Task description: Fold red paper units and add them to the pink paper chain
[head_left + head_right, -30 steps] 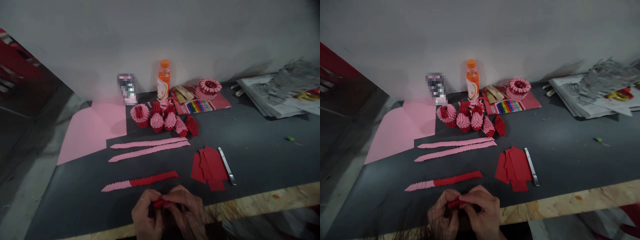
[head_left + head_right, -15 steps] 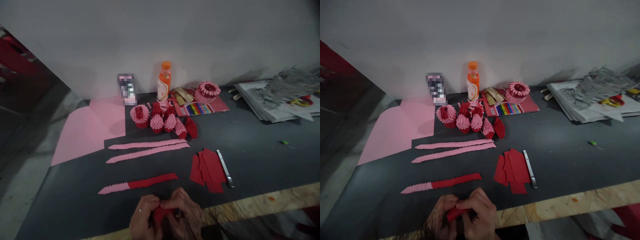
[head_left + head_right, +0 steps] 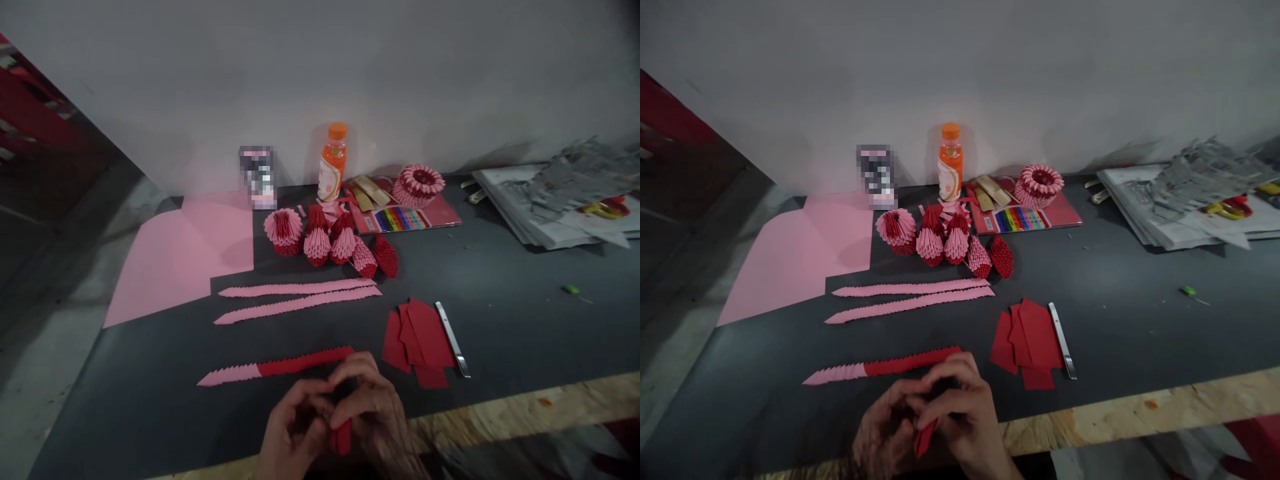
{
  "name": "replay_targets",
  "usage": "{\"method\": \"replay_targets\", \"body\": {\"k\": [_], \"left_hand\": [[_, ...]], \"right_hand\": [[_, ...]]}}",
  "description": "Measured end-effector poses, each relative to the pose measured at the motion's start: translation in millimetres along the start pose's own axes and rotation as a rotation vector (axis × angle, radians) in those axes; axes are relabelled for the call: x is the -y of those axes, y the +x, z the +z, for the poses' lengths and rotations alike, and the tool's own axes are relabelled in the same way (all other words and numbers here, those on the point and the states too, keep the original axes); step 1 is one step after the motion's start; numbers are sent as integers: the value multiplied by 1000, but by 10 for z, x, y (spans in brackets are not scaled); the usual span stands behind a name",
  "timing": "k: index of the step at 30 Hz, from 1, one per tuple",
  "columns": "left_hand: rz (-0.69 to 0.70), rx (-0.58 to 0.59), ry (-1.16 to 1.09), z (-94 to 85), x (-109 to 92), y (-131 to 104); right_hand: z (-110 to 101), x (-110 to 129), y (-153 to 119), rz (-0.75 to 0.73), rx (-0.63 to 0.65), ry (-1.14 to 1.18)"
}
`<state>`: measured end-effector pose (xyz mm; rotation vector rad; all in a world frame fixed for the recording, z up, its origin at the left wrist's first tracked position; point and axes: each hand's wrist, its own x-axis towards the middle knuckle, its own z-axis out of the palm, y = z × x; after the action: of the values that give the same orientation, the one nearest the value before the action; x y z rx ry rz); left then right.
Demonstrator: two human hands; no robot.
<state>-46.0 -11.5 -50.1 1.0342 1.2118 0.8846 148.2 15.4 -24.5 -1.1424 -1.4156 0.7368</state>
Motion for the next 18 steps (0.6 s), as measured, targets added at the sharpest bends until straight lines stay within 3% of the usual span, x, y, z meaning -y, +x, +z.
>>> {"method": "replay_targets", "body": {"k": [3,8,11,13,16,18], "left_hand": [[-117,60,-164,-57,-140,84],[-27,-131,-40,61,-237,54],[-32,-163,-19,236,-207,10],[-34,-267,-23,294,-161,9],[17,-434,24,184,-88,52],[70,-484,82,14,-62,88]], "right_hand": [[-59,-17,-2,23,-1,1],[7,5,-108,195,-110,114],[121,32,-182,256,-141,154],[125,25,-204,300,-230,122],[-47,-36,-201,315,-334,-32],[-215,-84,-196,282,-283,-226]]}}
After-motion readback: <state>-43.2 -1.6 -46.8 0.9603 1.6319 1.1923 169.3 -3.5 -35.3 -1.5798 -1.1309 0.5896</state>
